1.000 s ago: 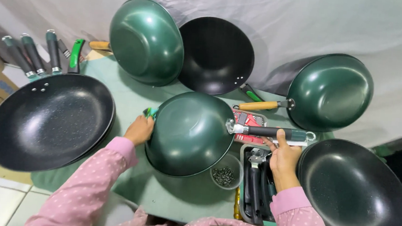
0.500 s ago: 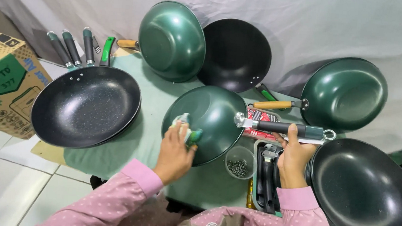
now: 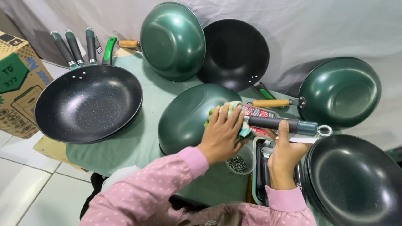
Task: Wiping the interior of woks and attaching handles using a fastening tool.
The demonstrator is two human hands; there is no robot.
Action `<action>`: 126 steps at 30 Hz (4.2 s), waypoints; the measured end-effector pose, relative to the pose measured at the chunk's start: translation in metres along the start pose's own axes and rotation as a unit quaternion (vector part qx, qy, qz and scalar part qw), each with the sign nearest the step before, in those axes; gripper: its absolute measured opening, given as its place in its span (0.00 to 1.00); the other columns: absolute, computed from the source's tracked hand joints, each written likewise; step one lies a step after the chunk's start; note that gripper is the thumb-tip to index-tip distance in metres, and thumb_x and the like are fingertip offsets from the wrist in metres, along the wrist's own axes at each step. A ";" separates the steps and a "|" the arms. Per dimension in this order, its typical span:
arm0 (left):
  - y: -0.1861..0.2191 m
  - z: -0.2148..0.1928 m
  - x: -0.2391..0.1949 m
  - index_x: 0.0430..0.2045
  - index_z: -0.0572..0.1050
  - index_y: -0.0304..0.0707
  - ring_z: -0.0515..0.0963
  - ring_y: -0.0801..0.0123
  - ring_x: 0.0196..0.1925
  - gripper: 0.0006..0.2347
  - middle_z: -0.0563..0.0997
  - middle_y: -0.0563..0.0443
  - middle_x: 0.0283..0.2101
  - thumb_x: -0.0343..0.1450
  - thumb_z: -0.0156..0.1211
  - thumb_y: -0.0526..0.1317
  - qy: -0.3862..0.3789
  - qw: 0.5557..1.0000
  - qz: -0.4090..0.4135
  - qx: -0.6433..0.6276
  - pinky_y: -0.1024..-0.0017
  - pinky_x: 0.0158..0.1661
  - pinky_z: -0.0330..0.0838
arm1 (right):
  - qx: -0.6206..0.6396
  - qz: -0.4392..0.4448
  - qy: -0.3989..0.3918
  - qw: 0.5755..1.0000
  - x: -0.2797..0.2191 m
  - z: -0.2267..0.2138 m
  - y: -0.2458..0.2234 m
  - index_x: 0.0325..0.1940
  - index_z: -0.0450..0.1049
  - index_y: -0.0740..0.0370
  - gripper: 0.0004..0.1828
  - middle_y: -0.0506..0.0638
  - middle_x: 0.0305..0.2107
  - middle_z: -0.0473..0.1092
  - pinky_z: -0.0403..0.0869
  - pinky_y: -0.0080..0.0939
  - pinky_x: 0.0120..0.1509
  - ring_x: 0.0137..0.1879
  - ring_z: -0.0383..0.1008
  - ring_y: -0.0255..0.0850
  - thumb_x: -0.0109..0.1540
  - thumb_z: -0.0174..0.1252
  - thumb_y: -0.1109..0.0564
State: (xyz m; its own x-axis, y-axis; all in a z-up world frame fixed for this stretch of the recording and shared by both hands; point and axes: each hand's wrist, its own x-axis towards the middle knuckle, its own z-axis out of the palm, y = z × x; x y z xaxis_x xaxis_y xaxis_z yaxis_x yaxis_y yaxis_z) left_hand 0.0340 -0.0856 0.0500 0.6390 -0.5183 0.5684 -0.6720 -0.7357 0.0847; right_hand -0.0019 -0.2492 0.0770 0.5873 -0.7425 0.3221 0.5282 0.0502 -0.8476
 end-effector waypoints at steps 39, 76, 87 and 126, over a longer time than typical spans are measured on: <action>-0.143 -0.043 -0.101 0.63 0.62 0.16 0.69 0.33 0.66 0.45 0.68 0.25 0.64 0.48 0.75 0.38 0.114 0.987 0.111 0.002 0.50 0.66 0.64 | 0.002 0.031 -0.014 0.999 0.015 -0.027 0.019 0.71 0.47 0.57 0.35 0.58 0.54 0.60 0.81 0.81 0.46 0.51 0.74 0.55 0.67 0.56 0.72; -0.083 0.062 0.093 0.49 0.78 0.62 0.77 0.57 0.59 0.17 0.77 0.65 0.55 0.67 0.57 0.54 0.037 0.995 0.010 -0.089 0.60 0.61 0.68 | 0.034 0.075 -0.074 0.994 0.028 -0.048 -0.012 0.56 0.62 0.55 0.19 0.56 0.48 0.73 0.81 0.70 0.57 0.55 0.78 0.49 0.65 0.57 0.70; -0.150 0.119 0.164 0.49 0.81 0.46 0.78 0.47 0.55 0.22 0.81 0.46 0.56 0.67 0.45 0.50 -0.266 0.901 -0.212 -0.269 0.61 0.57 0.70 | 0.048 0.146 -0.078 0.985 0.050 -0.058 -0.010 0.59 0.60 0.61 0.21 0.57 0.52 0.68 0.79 0.60 0.62 0.55 0.73 0.49 0.63 0.55 0.68; -0.064 -0.015 -0.022 0.64 0.69 0.37 0.72 0.39 0.60 0.26 0.72 0.35 0.62 0.69 0.56 0.45 0.078 0.993 -0.036 -0.083 0.51 0.60 0.65 | 0.007 0.054 -0.075 0.996 0.036 -0.050 0.001 0.60 0.57 0.53 0.23 0.60 0.50 0.72 0.81 0.69 0.58 0.54 0.78 0.50 0.67 0.56 0.70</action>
State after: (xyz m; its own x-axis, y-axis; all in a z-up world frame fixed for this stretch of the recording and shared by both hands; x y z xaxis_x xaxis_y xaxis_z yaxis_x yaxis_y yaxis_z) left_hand 0.0573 -0.0202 0.0444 0.6298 -0.3837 0.6754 -0.6882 -0.6788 0.2561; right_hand -0.0109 -0.3093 0.0662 0.7250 -0.6248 0.2897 0.4654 0.1343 -0.8749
